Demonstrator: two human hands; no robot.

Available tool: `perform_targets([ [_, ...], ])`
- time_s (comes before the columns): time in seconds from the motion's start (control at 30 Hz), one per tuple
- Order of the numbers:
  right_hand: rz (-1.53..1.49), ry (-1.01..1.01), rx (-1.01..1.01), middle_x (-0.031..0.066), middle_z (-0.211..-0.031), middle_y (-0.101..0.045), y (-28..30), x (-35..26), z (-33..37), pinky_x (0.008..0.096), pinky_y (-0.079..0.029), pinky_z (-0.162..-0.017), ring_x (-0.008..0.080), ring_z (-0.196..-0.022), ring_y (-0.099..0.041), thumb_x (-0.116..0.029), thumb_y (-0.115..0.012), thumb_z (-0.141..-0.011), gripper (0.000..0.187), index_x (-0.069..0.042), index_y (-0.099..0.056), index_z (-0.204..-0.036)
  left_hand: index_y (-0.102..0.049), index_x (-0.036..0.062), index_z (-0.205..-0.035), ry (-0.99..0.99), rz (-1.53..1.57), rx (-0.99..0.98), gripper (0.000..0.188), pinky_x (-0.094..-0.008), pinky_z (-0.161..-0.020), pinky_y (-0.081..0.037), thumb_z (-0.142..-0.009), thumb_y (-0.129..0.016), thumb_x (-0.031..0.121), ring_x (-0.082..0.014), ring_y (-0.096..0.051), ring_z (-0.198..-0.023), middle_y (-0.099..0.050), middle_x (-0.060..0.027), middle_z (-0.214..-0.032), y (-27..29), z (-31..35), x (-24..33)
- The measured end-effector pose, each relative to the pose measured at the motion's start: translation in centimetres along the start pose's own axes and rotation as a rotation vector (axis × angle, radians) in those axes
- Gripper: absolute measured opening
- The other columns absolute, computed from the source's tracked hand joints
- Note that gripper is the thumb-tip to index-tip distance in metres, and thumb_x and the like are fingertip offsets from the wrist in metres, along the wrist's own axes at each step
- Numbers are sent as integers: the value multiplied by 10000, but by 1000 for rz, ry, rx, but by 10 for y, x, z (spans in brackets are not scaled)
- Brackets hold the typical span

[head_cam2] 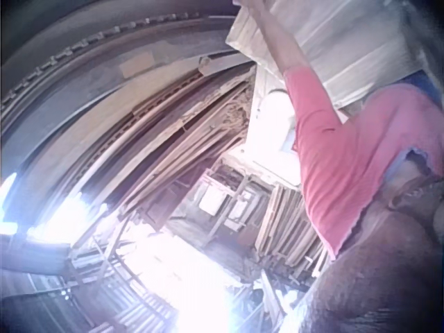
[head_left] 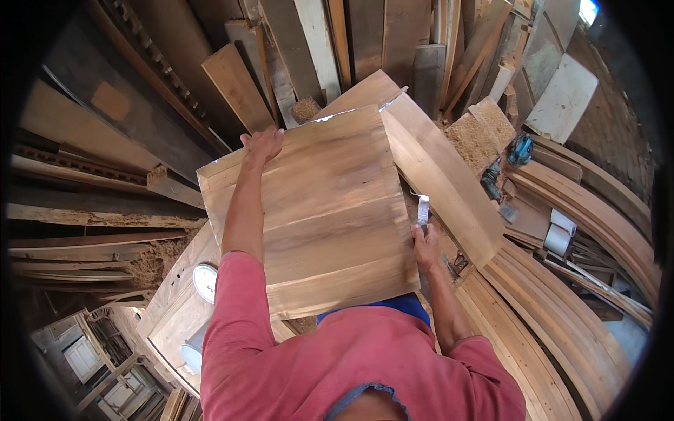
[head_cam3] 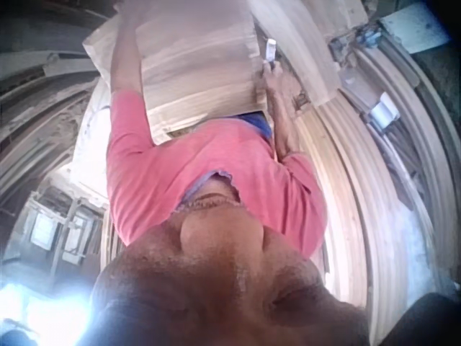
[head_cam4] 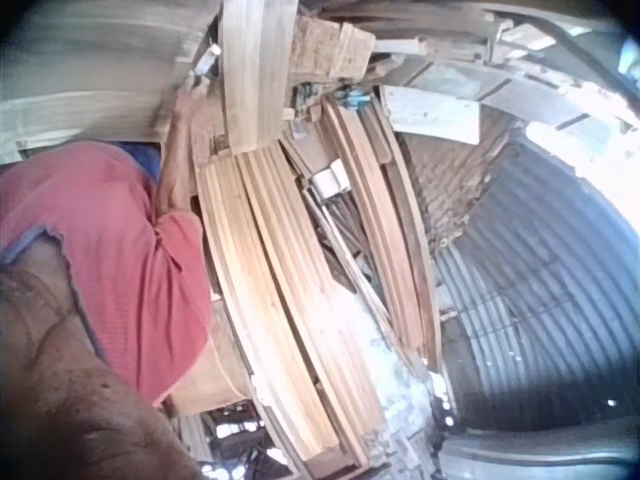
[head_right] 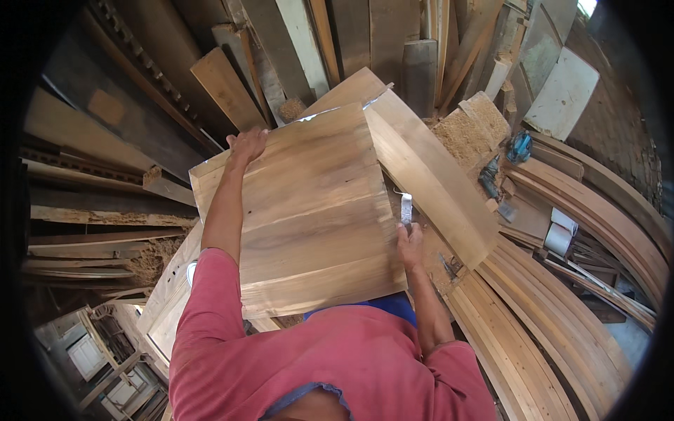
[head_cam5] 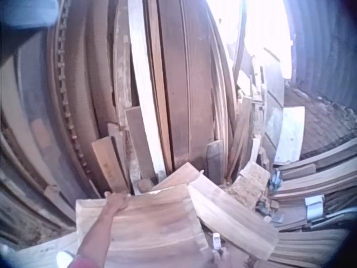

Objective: The person applies white glue to the edge of a wooden panel using a small spreader, after positioning the panel on a larger wooden door frame.

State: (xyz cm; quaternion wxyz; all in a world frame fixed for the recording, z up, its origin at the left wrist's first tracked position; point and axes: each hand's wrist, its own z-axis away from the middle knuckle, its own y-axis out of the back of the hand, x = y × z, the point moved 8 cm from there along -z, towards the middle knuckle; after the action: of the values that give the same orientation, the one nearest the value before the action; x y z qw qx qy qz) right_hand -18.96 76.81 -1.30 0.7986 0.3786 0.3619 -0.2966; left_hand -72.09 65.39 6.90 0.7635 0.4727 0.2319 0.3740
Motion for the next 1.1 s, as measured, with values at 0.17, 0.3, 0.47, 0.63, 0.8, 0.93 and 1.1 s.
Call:
perform_targets([
  [0.17, -234, -14, 18, 14, -757, -611, 27, -22, 2, 270, -450, -636, 88, -685, -537, -194, -584, -960, 178, -36, -541, -891, -621, 100, -1152, -12, -55, 94, 488, -544, -948, -318, -1006, -327, 462, -368, -645, -1052, -694, -209, -1072, 30, 33, 5],
  [0.3, -243, 105, 76, 51, -767, -642, 63, -60, -25, 297, -470, -641, 126, -661, -567, -176, -589, -938, 168, -16, -550, -904, -626, 102, -1092, 13, -94, 149, 474, -541, -914, -325, -1006, -339, 469, -362, -656, -1017, -711, -191, -1003, 70, 63, 28],
  [0.47, -173, 332, 55, 86, -829, -680, 89, -136, -42, 314, -497, -729, 162, -773, -637, -154, -539, -966, 186, 0, -586, -1060, -614, 98, -1132, 49, -155, 182, 491, -557, -910, -346, -997, -337, 480, -385, -659, -1000, -706, -212, -992, 88, 88, 43],
  [0.63, -278, 405, -5, 86, -862, -683, 73, -146, -69, 295, -484, -759, 150, -824, -634, -149, -521, -972, 241, 10, -663, -1084, -626, 100, -1082, 41, -187, 261, 481, -544, -893, -345, -1002, -340, 479, -373, -666, -965, -714, -188, -954, 109, 103, 57],
  [0.8, -281, 304, -7, 37, -853, -662, 61, -124, -102, 273, -470, -724, 110, -764, -563, -153, -543, -953, 255, 20, -679, -1082, -637, 104, -1052, -6, -216, 340, 485, -519, -885, -363, -1014, -329, 477, -358, -673, -933, -717, -168, -912, 123, 117, 77],
  [0.93, -271, 250, -35, 7, -846, -650, 55, -116, -106, 262, -463, -718, 90, -750, -538, -153, -559, -946, 250, 25, -692, -1060, -641, 106, -1023, -68, -216, 395, 486, -509, -882, -382, -1016, -331, 480, -352, -676, -902, -716, -155, -884, 128, 125, 91],
  [1.1, -350, 254, 39, -4, -839, -651, 67, -107, -95, 249, -461, -717, 82, -748, -545, -138, -577, -936, 236, 16, -711, -1053, -622, 93, -1040, -98, -184, 393, 445, -508, -896, -385, -1012, -354, 447, -387, -662, -895, -696, -213, -872, 135, 128, 104],
])
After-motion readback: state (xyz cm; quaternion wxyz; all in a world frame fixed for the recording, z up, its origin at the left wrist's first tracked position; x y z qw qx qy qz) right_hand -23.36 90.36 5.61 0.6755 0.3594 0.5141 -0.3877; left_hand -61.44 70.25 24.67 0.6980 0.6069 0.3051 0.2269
